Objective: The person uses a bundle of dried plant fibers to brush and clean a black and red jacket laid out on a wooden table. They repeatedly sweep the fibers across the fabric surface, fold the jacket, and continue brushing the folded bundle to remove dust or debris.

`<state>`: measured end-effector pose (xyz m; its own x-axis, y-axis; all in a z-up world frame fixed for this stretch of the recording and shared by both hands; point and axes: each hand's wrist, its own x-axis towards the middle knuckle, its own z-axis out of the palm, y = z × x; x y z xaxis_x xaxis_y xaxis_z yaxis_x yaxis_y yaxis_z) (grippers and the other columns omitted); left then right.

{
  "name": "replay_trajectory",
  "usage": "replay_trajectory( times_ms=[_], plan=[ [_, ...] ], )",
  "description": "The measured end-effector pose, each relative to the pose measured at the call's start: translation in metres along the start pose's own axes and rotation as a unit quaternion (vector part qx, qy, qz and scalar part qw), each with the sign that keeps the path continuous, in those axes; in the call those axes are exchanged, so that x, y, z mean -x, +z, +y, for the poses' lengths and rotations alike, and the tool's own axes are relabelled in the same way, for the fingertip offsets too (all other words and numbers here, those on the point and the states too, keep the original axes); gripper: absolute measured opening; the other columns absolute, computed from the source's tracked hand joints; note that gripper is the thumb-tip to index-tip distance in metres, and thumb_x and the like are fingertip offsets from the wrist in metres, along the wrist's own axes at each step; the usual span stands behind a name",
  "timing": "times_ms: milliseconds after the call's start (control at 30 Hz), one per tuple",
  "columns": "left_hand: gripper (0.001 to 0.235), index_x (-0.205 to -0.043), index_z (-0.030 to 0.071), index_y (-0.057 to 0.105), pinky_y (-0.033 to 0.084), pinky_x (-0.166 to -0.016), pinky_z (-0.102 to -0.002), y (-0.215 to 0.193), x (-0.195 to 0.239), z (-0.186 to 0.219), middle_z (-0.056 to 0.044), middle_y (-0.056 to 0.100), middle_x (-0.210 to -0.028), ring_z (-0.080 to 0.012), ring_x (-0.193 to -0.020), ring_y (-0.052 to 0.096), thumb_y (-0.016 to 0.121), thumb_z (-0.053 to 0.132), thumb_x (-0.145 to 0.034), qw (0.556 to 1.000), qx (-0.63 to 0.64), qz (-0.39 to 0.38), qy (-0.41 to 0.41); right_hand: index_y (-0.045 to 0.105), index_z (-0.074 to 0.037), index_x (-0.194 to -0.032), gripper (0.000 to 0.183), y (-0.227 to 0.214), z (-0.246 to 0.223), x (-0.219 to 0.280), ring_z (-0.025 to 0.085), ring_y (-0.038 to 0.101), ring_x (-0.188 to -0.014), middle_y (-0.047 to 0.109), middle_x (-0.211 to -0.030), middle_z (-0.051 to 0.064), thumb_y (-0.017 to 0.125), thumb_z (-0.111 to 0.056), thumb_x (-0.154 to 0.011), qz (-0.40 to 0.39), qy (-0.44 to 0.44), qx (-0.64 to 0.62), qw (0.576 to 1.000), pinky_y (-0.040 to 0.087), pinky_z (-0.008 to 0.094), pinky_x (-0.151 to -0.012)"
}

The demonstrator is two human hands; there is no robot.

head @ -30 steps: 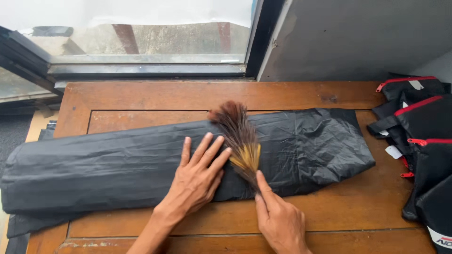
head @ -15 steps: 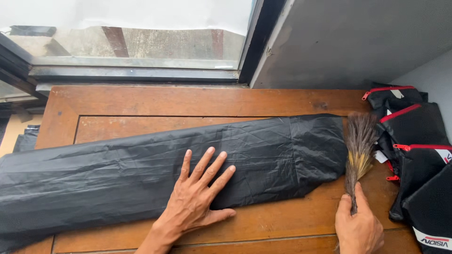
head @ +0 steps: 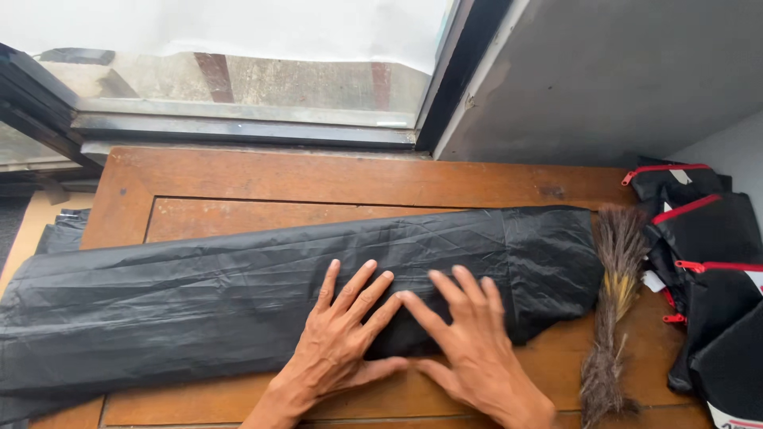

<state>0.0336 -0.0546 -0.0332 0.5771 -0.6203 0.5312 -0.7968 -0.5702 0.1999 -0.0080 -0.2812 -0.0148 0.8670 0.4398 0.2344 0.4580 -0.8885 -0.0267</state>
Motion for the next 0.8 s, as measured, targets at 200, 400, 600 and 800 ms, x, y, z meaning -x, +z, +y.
replay_trajectory(
  times_ms=[200,400,600,800],
  plan=[
    [0.086,-0.138,0.016,0.046,0.007,-0.111,-0.066,-0.010,0.005,-0.017,-0.012,0.036,-0.149,-0.0341,-0.141,0.027,0.049,0.078,-0.077,0.991,-0.072,-0.015,-0.112,0.036,-0.024,-0.146,0.098,0.011,-0.002,-0.045,0.031,0.028,-0.138,0.034,-0.148,0.011,0.077,-0.059,-0.064,-0.005,-0.084,-0.012,0.996,0.020,0.048,-0.113],
    [0.094,-0.145,0.021,0.037,0.007,-0.111,-0.066,0.000,0.010,-0.025,-0.010,0.025,-0.156,-0.0309,-0.145,0.019,0.045,0.083,-0.074,0.975,-0.156,-0.042,-0.151,0.045,-0.022,-0.140,0.085,0.030,0.002,-0.051,0.030,0.035,-0.136,0.039,-0.146,0.011,0.070,-0.063,-0.070,0.028,-0.081,-0.067,0.994,0.023,0.048,-0.111],
    [0.095,-0.144,0.023,0.036,0.008,-0.111,-0.065,0.004,0.007,-0.026,-0.008,0.024,-0.156,-0.0289,-0.146,0.018,0.047,0.083,-0.072,0.976,-0.161,-0.035,-0.144,0.046,-0.019,-0.140,0.087,0.026,0.006,-0.049,0.033,0.036,-0.136,0.040,-0.146,0.013,0.075,-0.062,-0.070,0.046,-0.083,-0.109,0.989,0.024,0.051,-0.110],
    [0.088,-0.140,0.028,0.044,0.019,-0.109,-0.064,0.026,0.011,-0.035,-0.004,0.037,-0.150,-0.0261,-0.141,0.031,0.035,0.086,-0.075,0.966,-0.216,0.059,-0.126,0.050,-0.023,-0.137,0.059,0.050,0.011,-0.047,0.030,0.041,-0.132,0.045,-0.142,0.010,0.041,-0.060,-0.092,0.115,-0.087,-0.064,0.988,0.029,0.049,-0.105]
  ],
)
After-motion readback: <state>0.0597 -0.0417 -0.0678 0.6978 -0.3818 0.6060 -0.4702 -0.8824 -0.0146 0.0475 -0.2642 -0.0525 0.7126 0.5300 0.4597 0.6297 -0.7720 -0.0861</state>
